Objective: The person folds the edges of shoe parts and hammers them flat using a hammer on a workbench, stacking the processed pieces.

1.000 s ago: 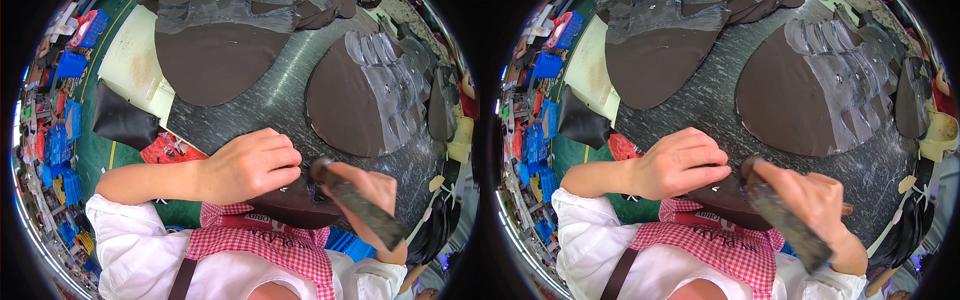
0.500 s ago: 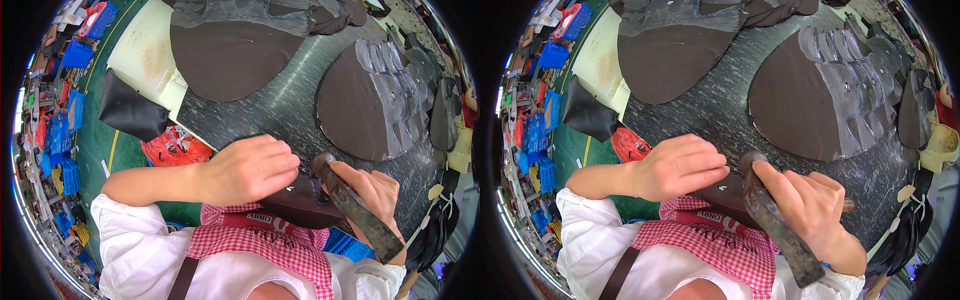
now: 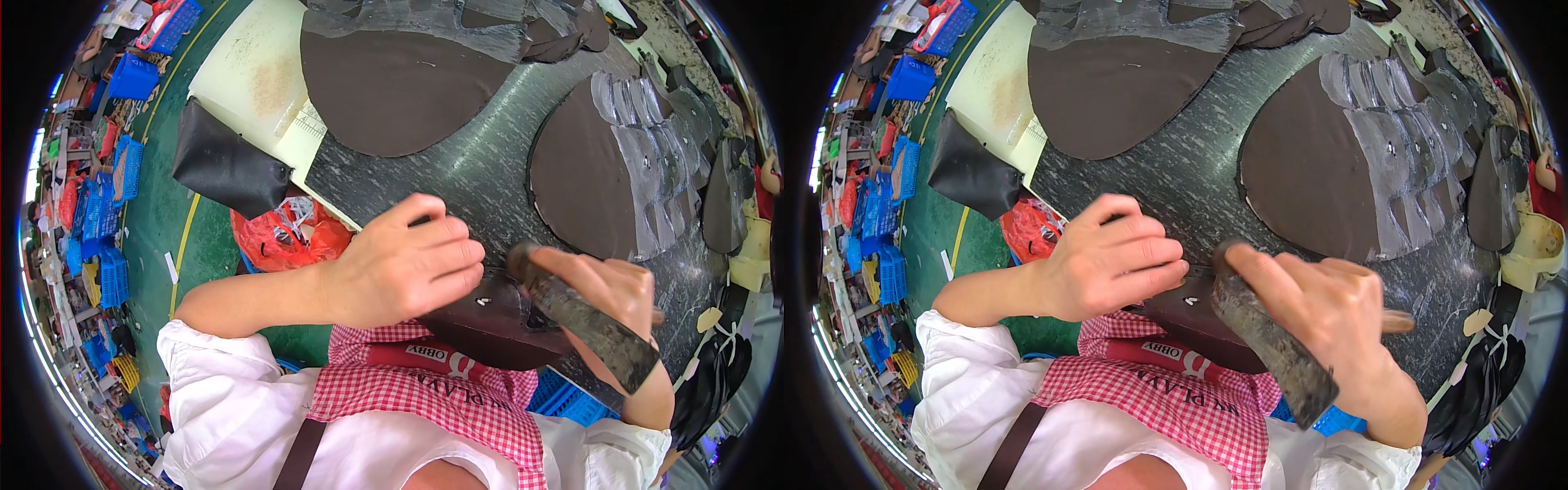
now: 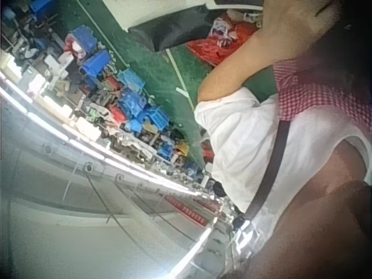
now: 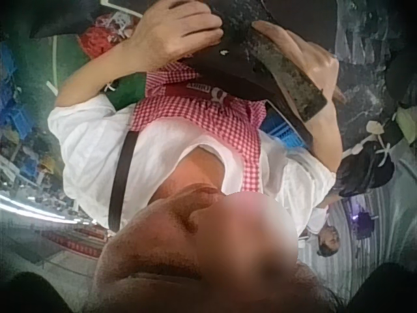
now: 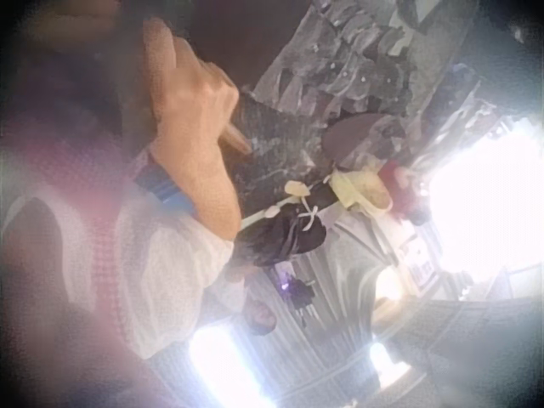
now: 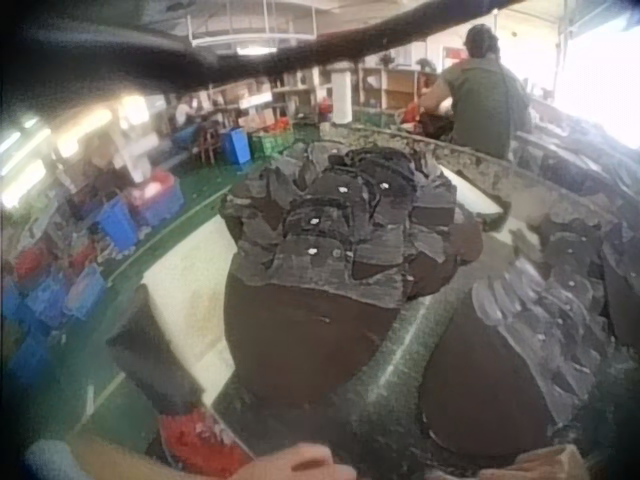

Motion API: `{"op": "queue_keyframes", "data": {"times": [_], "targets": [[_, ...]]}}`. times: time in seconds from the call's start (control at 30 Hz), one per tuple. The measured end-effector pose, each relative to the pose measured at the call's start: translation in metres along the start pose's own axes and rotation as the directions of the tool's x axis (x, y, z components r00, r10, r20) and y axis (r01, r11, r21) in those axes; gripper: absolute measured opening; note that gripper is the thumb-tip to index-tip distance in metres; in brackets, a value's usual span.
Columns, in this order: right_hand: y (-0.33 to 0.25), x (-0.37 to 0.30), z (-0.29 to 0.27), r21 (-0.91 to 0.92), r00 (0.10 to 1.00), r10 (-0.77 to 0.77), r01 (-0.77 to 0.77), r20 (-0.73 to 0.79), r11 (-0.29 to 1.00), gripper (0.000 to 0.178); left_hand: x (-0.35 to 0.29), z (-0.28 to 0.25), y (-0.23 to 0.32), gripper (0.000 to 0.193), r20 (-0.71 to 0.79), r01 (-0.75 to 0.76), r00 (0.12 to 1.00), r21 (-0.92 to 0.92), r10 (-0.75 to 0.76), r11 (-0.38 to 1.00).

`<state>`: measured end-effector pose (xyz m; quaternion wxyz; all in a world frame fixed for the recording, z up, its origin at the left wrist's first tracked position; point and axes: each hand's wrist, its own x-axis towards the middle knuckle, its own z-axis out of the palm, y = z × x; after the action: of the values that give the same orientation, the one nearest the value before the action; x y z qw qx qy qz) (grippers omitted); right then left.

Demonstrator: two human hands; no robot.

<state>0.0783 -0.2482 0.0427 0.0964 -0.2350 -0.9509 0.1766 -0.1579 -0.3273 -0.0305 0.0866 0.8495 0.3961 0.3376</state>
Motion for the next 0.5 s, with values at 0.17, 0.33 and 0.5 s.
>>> {"op": "queue_keyframes", "data": {"times": [0.17, 0.33, 0.5], "targets": [[0.0, -0.004, 0.007, 0.079, 0.997, -0.018, 0.012, 0.081, 0.997, 0.045, 0.002, -0.001, -0.001, 0.02, 0.098, -0.028, 0.995, -0.008, 0.029, 1.0], [0.002, -0.02, -0.017, 0.213, 0.896, 0.416, -0.381, -0.154, 0.9, 0.028, 0.032, 0.003, -0.018, 0.018, 0.111, -0.197, 0.973, -0.067, 0.203, 0.978], [0.001, -0.032, -0.008, 0.17, 0.946, 0.324, -0.32, 0.004, 0.932, 0.028, 0.061, 0.027, -0.034, 0.016, 0.093, -0.255, 0.959, -0.124, 0.267, 0.959]]}}
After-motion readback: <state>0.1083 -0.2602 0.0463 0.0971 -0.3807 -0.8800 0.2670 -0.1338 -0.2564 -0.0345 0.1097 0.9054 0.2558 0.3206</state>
